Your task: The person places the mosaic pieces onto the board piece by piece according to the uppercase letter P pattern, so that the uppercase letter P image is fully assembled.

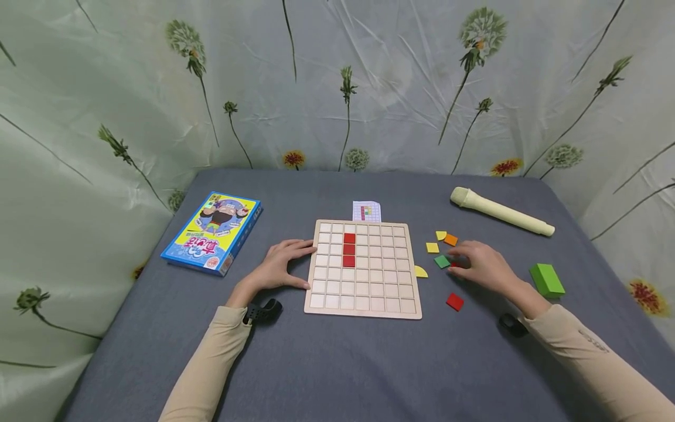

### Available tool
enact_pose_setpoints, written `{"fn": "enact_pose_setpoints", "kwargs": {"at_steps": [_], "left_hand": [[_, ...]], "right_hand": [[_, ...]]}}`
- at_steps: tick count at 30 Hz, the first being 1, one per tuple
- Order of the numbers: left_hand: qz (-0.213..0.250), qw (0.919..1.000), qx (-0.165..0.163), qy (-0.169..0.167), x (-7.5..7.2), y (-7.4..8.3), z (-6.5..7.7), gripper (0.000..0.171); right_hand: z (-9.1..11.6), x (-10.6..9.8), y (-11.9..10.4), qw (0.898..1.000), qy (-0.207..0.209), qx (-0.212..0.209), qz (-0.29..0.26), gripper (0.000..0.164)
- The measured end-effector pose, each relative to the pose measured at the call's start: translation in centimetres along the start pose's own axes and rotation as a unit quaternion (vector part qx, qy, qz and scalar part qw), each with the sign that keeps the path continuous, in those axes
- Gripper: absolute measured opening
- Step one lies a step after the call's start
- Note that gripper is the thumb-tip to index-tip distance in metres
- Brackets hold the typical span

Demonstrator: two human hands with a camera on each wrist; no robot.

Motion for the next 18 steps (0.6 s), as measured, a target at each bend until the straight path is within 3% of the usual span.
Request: {"fn": "enact_pose_setpoints", "kwargs": {"at_steps": [18], "left_hand": [[0.003, 1.0, 0.003, 0.002, 0.06, 0.04, 0.09, 0.084]], "right_hand": [[1.0, 0.47, 0.96, 0.999, -0.023, 0.03, -0.016, 0.021]]}}
Point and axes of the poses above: each hand's wrist, its own z-axis away from the middle knuckle, its own x-axis out of the palm, y = z × x, the point moved 7 cm from there along -z, towards the middle knuckle
